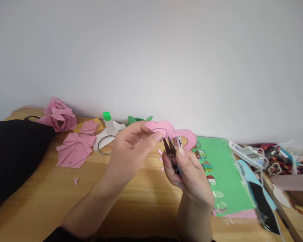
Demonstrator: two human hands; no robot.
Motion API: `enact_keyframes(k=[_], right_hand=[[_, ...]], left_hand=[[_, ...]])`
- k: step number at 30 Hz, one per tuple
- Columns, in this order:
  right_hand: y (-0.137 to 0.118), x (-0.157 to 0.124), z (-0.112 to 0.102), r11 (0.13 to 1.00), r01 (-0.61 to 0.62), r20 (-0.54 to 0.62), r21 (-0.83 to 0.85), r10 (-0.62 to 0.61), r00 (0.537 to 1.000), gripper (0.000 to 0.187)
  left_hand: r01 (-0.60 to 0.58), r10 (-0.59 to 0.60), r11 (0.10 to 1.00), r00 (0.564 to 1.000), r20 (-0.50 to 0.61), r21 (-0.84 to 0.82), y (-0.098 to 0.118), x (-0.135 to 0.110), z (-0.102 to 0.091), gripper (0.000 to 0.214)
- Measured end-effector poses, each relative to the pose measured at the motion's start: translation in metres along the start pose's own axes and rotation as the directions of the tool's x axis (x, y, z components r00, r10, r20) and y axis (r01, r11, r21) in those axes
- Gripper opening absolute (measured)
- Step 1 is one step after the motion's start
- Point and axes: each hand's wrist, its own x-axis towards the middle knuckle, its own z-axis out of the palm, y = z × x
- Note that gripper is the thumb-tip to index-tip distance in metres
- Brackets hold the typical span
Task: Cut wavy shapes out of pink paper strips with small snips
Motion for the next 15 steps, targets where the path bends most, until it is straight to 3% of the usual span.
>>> enact_keyframes(k=[3, 6, 15], right_hand=[[-0.003, -0.005, -0.005, 0.996, -0.050, 0.038, -0.079, 0.054, 0.998, 0.047], [-0.007, -0.012, -0.011, 0.995, -0.012, 0.054, -0.095, 0.017, 0.998, 0.045], [-0.010, -0.020, -0.018, 0.994, 0.048, 0.000, -0.099, -0.048, 0.999, 0.048]], left_hand=[[-0.016, 0.015, 1.000, 0.998, -0.053, -0.021, -0.003, 0.003, -0.003, 0.005], [0.010, -0.011, 1.000, 0.999, -0.050, -0.013, -0.003, 0.004, -0.006, 0.005], [0.137, -0.133, 0.989, 0.988, 0.077, -0.057, 0.000, 0.000, -0.004, 0.011]])
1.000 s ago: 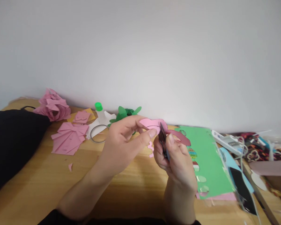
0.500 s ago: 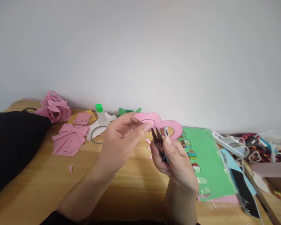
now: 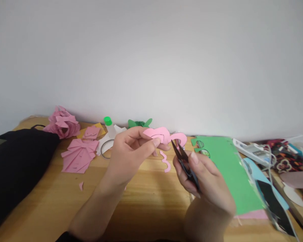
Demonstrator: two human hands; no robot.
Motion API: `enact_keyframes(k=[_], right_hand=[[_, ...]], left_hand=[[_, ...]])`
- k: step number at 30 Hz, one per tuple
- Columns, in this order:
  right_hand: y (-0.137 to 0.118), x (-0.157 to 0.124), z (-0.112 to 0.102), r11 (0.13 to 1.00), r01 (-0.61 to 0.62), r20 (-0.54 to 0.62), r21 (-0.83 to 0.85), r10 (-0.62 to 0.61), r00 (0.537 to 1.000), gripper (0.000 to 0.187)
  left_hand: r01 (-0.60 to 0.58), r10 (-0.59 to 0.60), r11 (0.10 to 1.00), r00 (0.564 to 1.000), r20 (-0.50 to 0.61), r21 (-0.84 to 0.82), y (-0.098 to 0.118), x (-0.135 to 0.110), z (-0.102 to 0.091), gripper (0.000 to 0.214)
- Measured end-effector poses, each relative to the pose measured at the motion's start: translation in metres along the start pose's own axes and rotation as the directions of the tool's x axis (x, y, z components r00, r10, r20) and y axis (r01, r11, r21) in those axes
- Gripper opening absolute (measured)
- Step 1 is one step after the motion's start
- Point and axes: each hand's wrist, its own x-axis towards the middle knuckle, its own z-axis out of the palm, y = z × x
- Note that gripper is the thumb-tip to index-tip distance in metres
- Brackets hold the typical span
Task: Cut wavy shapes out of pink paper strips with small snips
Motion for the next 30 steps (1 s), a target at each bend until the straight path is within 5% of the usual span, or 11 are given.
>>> enact_keyframes(k=[6, 19, 30], right_hand=[[-0.003, -0.014, -0.005, 0.996, 0.054, -0.038, -0.067, -0.057, 0.998, 0.054], [-0.006, -0.009, 0.004, 0.984, -0.057, -0.052, -0.168, 0.049, 0.997, 0.050], [-0.012, 0.003, 0.010, 0.983, 0.031, -0.095, -0.181, -0.049, 0.994, 0.051]], left_hand=[[0.039, -0.036, 0.997, 0.999, 0.039, -0.067, 0.003, -0.001, 0.001, 0.011], [-0.029, 0.012, 0.991, 0.992, 0.129, 0.128, 0.006, -0.002, 0.002, 0.011], [0.001, 0.002, 1.000, 0.979, 0.205, -0.013, 0.004, -0.002, 0.007, 0.020]])
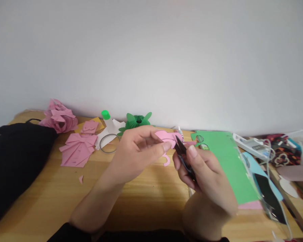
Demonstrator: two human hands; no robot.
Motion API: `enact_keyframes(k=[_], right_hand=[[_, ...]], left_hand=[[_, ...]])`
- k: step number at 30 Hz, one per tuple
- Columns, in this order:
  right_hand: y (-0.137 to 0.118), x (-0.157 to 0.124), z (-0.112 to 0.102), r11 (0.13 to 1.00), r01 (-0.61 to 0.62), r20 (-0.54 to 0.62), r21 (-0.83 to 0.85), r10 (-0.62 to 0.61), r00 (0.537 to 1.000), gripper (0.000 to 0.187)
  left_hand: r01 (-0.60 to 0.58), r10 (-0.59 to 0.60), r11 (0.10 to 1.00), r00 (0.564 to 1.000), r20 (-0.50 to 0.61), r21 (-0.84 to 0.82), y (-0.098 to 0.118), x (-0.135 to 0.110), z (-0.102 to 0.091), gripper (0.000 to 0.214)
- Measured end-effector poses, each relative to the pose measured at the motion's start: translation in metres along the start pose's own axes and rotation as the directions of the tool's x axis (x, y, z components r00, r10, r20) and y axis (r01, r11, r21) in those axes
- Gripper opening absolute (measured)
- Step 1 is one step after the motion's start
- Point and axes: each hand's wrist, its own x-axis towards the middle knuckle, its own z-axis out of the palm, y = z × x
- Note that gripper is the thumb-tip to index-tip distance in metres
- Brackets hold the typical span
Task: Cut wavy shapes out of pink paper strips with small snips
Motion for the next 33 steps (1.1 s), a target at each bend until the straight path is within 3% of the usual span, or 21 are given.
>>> enact_keyframes(k=[11, 19, 33], right_hand=[[0.0042, 0.0020, 0.0008, 0.999, 0.032, -0.002, 0.019, -0.032, 0.999, 0.051], [0.0059, 0.0028, 0.0023, 0.997, 0.063, -0.012, 0.033, -0.062, 0.998, 0.051], [0.0059, 0.0038, 0.0030, 0.997, 0.075, -0.011, 0.020, -0.074, 0.997, 0.054]], left_hand=[[0.013, -0.013, 1.000, 1.000, -0.005, -0.013, -0.0052, -0.0015, -0.0017, 0.005], [-0.025, 0.026, 0.998, 0.999, 0.020, -0.065, -0.0066, -0.0018, -0.0017, 0.017], [-0.013, 0.016, 0.996, 1.000, 0.027, -0.092, -0.0079, -0.0016, -0.0020, 0.019]])
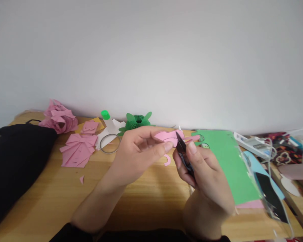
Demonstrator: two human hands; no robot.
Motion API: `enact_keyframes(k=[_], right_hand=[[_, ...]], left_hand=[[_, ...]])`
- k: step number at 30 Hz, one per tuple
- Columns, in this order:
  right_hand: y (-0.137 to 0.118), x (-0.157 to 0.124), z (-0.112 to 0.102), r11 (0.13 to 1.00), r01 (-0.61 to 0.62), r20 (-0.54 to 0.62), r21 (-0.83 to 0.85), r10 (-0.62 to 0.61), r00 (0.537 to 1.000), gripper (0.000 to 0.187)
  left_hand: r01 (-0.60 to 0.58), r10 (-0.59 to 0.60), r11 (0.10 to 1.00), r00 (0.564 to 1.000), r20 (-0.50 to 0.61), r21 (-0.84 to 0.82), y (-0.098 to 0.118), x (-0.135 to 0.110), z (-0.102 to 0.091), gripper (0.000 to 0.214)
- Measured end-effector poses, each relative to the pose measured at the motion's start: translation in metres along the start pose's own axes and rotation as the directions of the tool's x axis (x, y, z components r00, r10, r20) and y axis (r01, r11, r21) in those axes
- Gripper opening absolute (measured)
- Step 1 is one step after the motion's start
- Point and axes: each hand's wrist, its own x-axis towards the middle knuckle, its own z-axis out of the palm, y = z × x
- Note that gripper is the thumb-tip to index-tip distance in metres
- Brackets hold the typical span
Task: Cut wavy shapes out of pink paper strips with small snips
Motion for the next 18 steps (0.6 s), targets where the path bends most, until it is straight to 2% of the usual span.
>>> enact_keyframes(k=[8, 18], right_hand=[[-0.0012, -0.0011, -0.0023, 1.000, -0.011, 0.007, -0.026, 0.011, 1.000, 0.051], [-0.0064, -0.0004, -0.0012, 0.998, 0.005, 0.021, -0.062, -0.004, 1.000, 0.053]], left_hand=[[0.001, 0.002, 0.997, 0.999, -0.049, 0.072, 0.0027, 0.0018, 0.0015, 0.006], [-0.005, 0.009, 0.998, 0.997, -0.072, 0.067, 0.0010, 0.0033, 0.0000, 0.014]])
